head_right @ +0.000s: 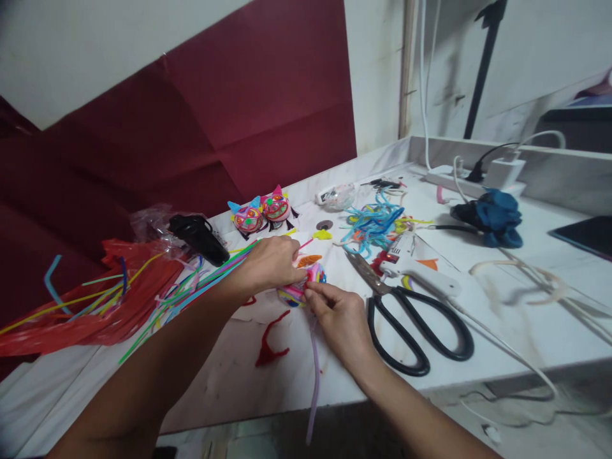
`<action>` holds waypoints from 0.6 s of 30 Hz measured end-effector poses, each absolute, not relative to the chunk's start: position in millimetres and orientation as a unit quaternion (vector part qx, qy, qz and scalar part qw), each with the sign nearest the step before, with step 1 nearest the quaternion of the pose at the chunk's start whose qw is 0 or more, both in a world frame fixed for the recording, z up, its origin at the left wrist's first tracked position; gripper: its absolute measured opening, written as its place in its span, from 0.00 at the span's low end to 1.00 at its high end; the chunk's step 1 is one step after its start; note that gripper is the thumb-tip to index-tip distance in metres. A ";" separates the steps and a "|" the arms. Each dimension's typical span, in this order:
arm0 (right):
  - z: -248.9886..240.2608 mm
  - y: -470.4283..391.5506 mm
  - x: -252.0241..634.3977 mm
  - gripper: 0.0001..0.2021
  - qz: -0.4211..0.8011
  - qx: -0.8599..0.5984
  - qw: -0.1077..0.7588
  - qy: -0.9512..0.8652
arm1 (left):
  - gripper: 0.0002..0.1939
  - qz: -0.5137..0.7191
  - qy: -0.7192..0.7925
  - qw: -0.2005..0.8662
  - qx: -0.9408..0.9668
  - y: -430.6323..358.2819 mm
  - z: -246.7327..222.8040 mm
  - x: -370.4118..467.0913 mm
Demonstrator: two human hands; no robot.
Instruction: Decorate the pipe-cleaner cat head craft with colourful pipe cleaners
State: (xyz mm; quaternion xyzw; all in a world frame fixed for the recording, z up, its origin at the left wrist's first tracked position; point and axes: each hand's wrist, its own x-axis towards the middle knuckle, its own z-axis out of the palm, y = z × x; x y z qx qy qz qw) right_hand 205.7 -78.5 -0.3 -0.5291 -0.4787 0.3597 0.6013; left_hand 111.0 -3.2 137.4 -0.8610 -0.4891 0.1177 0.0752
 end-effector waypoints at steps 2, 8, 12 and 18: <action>-1.3 -78.4 203.6 0.18 0.363 -0.525 0.607 -0.474 | 0.20 0.115 -0.487 0.077 -0.862 -2.5 136.5 110.8; -2.8 -76.6 198.5 0.19 0.371 -0.519 0.618 -0.460 | 0.20 0.111 -0.485 0.078 -0.864 -1.6 134.5 110.0; -1.8 -76.0 196.2 0.19 0.373 -0.521 0.617 -0.458 | 0.21 0.107 -0.491 0.068 -0.862 -1.8 134.9 110.3; 1.8 -80.0 195.5 0.18 0.370 -0.523 0.610 -0.467 | 0.20 0.115 -0.495 0.059 -0.859 -3.0 136.7 110.6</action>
